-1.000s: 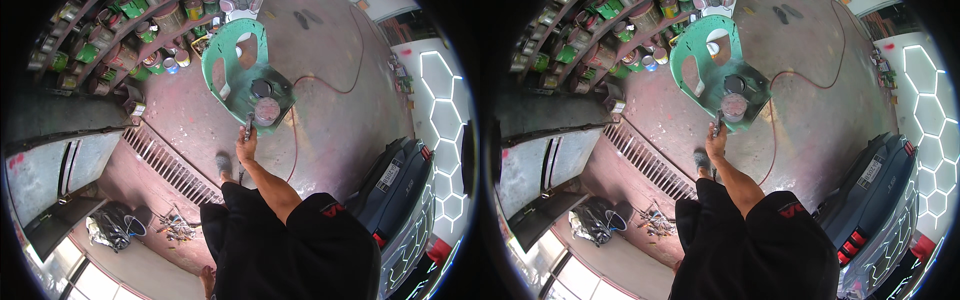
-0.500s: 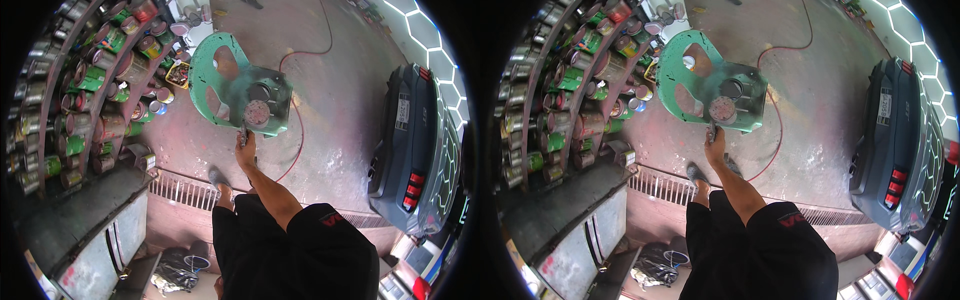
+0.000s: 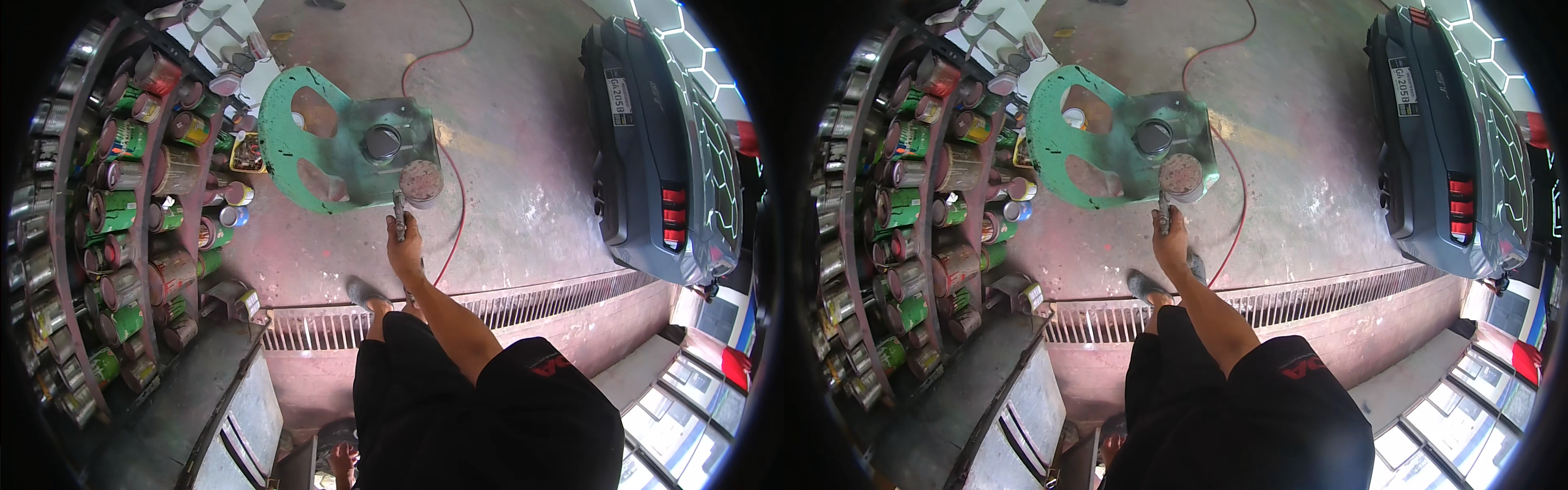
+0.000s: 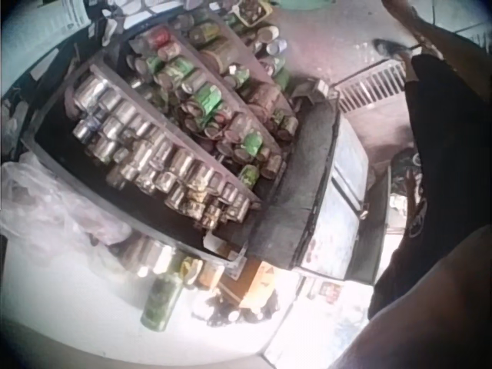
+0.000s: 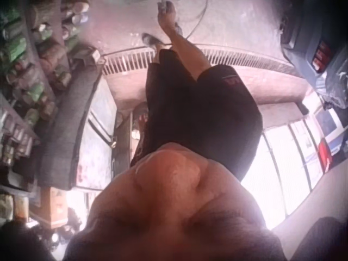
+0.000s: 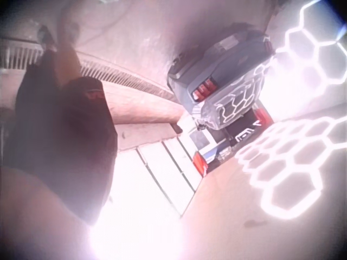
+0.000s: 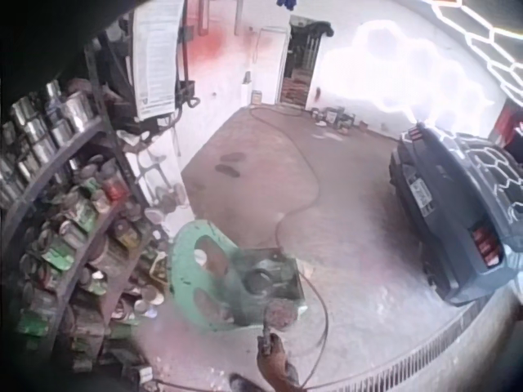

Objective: The person uses a screwdriver to pry a black protective sheet from a metal frame, then walks through a garage to a workbench. They pick up a paint spray gun, connect an air hose, and pour liquid from a yellow can into the spray gun's cup.

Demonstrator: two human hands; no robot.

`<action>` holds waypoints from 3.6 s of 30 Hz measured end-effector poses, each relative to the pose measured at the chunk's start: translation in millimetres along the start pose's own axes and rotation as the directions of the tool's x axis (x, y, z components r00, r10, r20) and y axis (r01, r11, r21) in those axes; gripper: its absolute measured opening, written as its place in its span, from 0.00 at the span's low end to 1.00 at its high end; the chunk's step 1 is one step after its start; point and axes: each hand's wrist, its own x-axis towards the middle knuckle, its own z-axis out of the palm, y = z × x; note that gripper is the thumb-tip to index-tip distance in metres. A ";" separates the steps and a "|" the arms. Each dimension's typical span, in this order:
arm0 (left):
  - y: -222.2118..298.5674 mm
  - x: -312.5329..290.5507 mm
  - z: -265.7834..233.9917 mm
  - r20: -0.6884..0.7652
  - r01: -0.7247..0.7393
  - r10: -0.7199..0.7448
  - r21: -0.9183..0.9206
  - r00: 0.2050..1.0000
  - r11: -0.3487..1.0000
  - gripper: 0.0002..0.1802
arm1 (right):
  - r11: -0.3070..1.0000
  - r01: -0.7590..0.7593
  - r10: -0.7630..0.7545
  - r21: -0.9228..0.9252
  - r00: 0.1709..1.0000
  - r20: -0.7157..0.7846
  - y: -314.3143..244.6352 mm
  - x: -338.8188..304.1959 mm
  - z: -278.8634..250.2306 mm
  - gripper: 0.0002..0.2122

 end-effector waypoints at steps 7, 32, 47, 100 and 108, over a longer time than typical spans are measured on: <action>36.6 39.0 -12.4 0.025 0.176 -0.175 -0.204 0.984 0.963 0.22 | 0.999 -0.041 0.035 0.016 0.953 0.302 -78.7 43.7 -64.9 0.19; 52.9 23.9 6.4 -0.019 0.147 -0.158 -0.268 0.987 0.952 0.19 | 0.983 -0.160 0.185 -0.094 0.816 0.547 -190.8 200.2 -74.5 0.26; -91.8 13.8 62.6 -0.106 -0.200 0.215 0.136 0.971 0.970 0.15 | 0.941 0.025 0.205 -0.338 0.752 0.627 -244.2 243.1 -42.1 0.24; 385.4 49.1 549.4 0.028 -0.121 0.130 -0.216 0.991 0.969 0.23 | 0.894 0.439 -0.174 0.096 0.142 0.974 -95.5 505.2 -122.0 0.26; 537.1 -44.4 683.7 -0.097 0.134 -0.181 -0.364 0.979 0.922 0.23 | 0.842 0.485 -0.161 0.236 -0.191 0.968 -114.0 573.4 -41.3 0.24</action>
